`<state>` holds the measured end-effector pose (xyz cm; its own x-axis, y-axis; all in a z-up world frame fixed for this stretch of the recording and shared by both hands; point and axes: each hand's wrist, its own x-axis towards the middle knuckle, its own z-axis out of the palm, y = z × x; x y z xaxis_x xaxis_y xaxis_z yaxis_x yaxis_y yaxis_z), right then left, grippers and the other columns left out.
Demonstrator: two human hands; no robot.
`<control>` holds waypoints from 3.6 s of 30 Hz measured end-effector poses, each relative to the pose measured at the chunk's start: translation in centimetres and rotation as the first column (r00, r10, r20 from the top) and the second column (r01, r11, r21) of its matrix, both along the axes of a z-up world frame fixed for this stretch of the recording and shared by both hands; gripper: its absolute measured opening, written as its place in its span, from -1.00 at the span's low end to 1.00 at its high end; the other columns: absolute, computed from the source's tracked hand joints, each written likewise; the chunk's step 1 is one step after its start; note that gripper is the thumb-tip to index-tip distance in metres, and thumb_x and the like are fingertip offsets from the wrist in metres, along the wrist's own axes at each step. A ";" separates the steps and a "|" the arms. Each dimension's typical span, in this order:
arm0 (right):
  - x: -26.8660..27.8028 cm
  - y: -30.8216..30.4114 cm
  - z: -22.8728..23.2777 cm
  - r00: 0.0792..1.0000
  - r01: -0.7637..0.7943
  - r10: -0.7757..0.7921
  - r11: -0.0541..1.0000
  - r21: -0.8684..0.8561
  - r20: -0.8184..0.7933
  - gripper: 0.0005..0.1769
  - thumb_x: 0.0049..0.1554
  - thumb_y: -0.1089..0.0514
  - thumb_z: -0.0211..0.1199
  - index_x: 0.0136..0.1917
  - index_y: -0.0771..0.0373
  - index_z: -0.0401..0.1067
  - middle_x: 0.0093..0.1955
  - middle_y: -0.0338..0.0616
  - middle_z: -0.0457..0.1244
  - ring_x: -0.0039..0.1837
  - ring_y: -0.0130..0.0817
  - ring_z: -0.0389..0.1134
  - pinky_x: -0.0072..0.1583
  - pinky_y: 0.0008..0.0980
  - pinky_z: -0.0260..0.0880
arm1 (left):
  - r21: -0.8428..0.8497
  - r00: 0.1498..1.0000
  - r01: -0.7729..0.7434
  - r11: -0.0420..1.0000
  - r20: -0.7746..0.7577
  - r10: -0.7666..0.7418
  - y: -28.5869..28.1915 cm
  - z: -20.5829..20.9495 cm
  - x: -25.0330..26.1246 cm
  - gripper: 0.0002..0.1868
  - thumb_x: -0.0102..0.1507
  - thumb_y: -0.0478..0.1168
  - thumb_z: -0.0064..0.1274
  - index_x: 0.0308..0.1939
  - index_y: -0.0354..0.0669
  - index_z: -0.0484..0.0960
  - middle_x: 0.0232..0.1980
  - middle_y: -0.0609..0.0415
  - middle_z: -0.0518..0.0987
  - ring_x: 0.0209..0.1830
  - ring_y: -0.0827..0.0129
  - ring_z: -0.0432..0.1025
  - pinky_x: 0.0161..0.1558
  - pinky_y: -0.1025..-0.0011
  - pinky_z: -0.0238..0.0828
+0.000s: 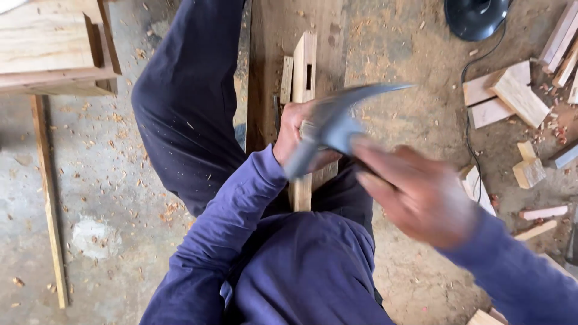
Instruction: The person uses a chisel and hammer to carve a rectangular slot into a piece of wood. They repeatedly strike the chisel to remove wood chips and deepen the cut.
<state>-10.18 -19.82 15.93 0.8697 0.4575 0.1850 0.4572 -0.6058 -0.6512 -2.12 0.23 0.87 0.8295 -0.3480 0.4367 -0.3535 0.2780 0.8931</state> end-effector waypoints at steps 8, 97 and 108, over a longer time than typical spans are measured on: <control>-1.2 -0.4 0.0 0.995 0.058 -0.062 0.997 -0.052 -0.075 -0.43 0.20 0.25 0.32 0.46 0.19 0.30 -0.20 -0.06 0.31 -0.27 -0.35 0.30 -0.20 -0.34 0.37 | 0.039 0.998 0.035 0.999 -0.044 -0.033 -0.1 -1.6 -0.3 -0.28 0.13 -0.12 0.43 0.32 -0.28 0.52 0.04 -0.03 0.69 -0.01 0.47 0.61 0.09 0.42 0.58; -4.0 -0.3 -4.1 0.880 0.427 -0.218 0.753 0.500 -0.423 -0.30 0.30 0.21 0.21 0.66 0.15 0.11 0.14 -0.16 0.33 -0.15 -0.57 0.25 -0.12 -0.49 0.40 | -0.178 0.975 0.212 0.961 -0.029 -0.221 1.5 -1.6 0.0 -0.77 0.07 -0.33 0.31 -0.27 -0.18 0.56 -0.33 0.11 0.58 -0.39 0.49 0.51 -0.29 0.48 0.45; -3.2 -2.3 -5.5 0.864 0.463 -0.191 0.663 0.589 -0.465 -0.30 0.33 0.26 0.21 0.67 0.02 0.12 0.05 -0.15 0.32 -0.13 -0.51 0.28 -0.10 -0.48 0.39 | -0.048 0.999 0.014 0.999 -0.044 -0.016 3.5 6.3 1.3 -0.74 0.13 -0.43 0.34 -0.27 -0.19 0.53 -0.31 0.13 0.59 -0.40 0.54 0.52 -0.28 0.56 0.47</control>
